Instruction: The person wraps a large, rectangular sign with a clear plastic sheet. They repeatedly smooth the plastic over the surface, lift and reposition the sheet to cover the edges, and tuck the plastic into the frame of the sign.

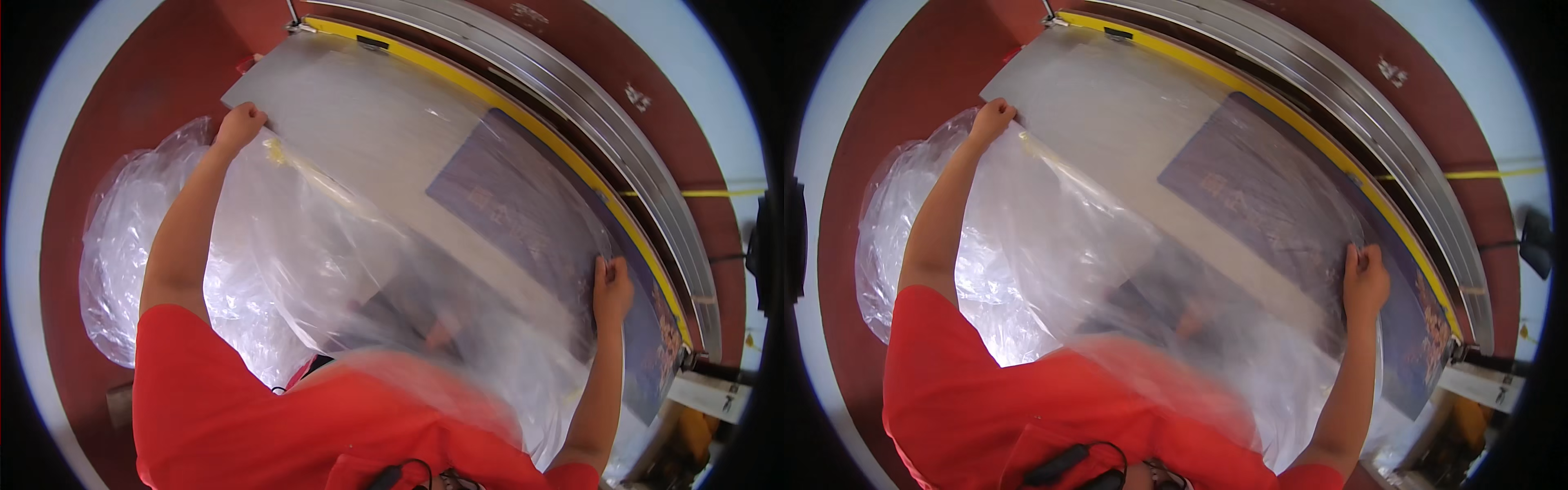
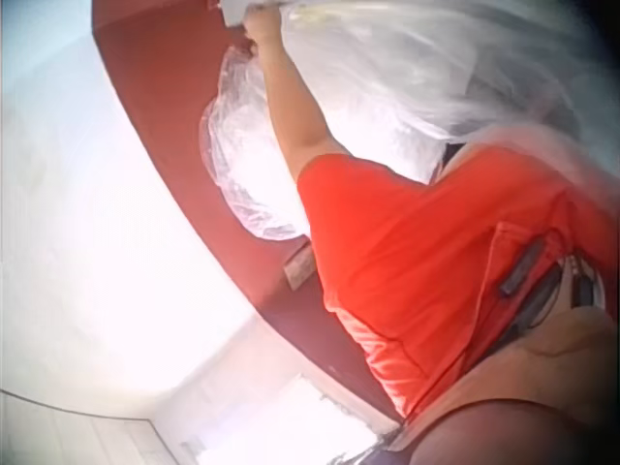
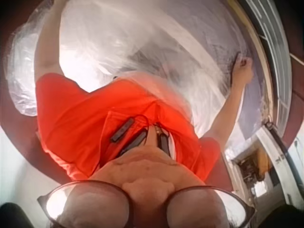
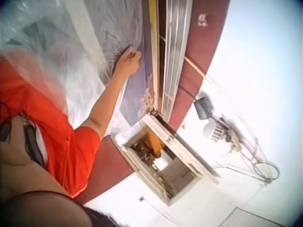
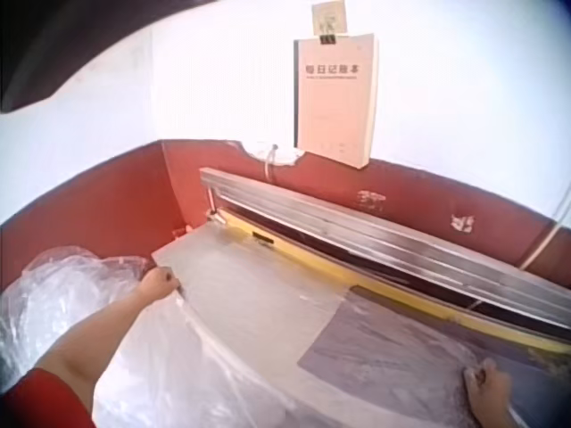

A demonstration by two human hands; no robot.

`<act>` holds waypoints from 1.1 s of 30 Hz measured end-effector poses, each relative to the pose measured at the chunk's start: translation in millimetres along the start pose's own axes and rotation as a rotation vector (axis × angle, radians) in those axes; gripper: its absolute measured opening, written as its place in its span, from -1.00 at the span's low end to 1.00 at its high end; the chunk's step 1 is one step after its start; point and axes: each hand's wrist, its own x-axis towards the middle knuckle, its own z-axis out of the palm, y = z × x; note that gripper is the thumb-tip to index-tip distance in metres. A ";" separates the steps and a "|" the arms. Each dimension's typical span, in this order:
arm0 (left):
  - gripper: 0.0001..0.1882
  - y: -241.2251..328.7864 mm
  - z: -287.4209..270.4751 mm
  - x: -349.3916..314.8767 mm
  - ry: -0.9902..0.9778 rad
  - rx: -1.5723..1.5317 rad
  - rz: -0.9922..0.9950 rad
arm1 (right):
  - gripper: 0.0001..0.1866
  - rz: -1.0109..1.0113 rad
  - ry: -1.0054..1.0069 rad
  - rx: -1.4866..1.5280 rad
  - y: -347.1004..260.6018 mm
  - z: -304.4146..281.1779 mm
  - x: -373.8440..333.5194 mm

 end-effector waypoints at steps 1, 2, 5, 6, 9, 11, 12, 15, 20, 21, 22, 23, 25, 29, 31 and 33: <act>-0.62 14.4 -6.9 -9.9 0.042 0.105 0.065 | -0.78 -0.002 -0.002 0.005 3.7 -3.1 -1.3; -0.61 26.2 -4.8 -13.8 0.078 0.208 0.131 | -0.78 -0.002 -0.007 0.006 4.8 -4.2 -0.9; -0.58 47.6 -18.6 9.7 0.566 0.206 0.680 | -0.79 -0.011 0.019 0.135 -29.7 28.1 13.4; -0.57 61.8 -7.5 8.5 0.641 0.228 0.806 | -0.79 -0.045 0.055 0.132 -31.8 30.8 12.8; -0.53 77.7 19.4 -2.1 0.575 0.370 0.701 | -0.80 -0.083 0.140 0.108 -29.5 36.8 16.4; -0.55 81.3 18.5 0.5 0.504 0.324 0.676 | -0.80 -0.011 0.106 0.076 -25.7 36.1 11.4; -0.56 84.3 16.0 2.7 0.470 0.303 0.664 | -0.80 -0.007 0.104 0.071 -24.8 34.8 10.6; -0.65 79.9 -1.0 63.8 0.450 0.077 0.342 | -0.81 -0.020 0.097 0.080 -27.5 34.7 12.8; -0.63 70.9 -12.1 143.2 0.181 0.288 0.118 | -0.82 -0.076 0.092 0.128 -27.6 37.6 16.0; -0.64 67.0 -16.3 151.1 0.050 0.263 0.202 | -0.81 -0.064 0.094 0.126 -28.5 37.7 15.7; -0.65 69.4 -26.7 150.5 -0.080 0.239 0.287 | -0.81 -0.051 0.097 0.125 -30.8 36.7 14.9; -0.68 73.0 -33.5 148.7 -0.161 0.136 0.243 | -0.81 -0.039 0.100 0.125 -31.5 36.4 14.5; -0.75 108.6 -50.4 116.3 -0.269 -0.140 0.031 | -0.82 -0.010 0.084 0.121 -25.3 36.6 11.7; -0.68 105.3 -42.2 112.8 -0.095 -0.670 -0.232 | -0.82 -0.025 0.073 0.149 -25.6 35.8 12.2; -0.69 86.9 -28.2 140.0 -0.113 -0.597 -0.004 | -0.83 -0.052 0.087 0.148 -24.8 37.8 12.7; -0.72 90.7 -14.7 143.7 -0.008 -0.523 0.125 | -0.83 -0.051 0.093 0.142 -23.7 36.4 12.5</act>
